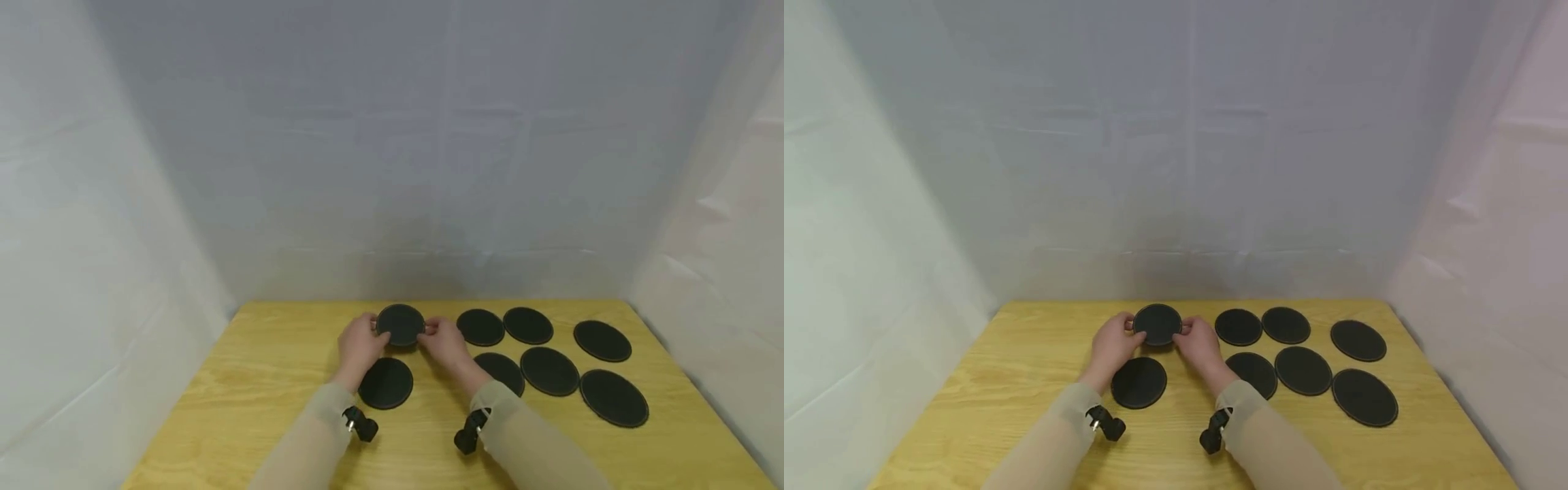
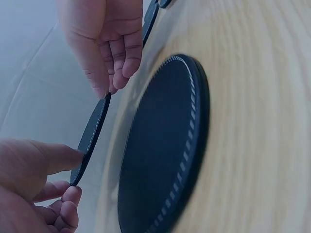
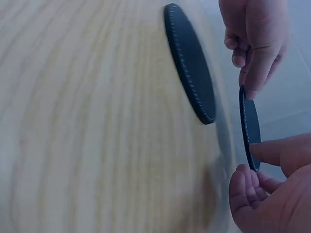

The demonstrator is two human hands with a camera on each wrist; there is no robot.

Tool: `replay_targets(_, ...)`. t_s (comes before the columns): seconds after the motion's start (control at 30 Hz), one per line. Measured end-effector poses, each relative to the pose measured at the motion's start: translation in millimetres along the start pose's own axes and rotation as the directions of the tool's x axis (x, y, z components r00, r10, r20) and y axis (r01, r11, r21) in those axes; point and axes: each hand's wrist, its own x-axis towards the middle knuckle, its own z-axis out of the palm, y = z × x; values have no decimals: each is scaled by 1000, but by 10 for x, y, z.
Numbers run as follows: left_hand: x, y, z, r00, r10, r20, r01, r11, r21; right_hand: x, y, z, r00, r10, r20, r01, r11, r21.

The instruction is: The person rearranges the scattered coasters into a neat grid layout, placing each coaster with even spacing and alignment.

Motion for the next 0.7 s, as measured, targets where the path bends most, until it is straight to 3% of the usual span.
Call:
replay_targets(0.23,-70,-156,6,1000,-13,5,13,1000,-28,-35,-3,92,999,-32,21,32,999,-5)
replay_targets(0.47,-99,-251,22,1000,-29,13,28,999,21,-29,1,127,996,-81,47,84,993,-82)
replay_targets(0.7,-105,-326,75,998,-49,38,48,999,25,-26,-29,156,998,-53,29,58,981,-185)
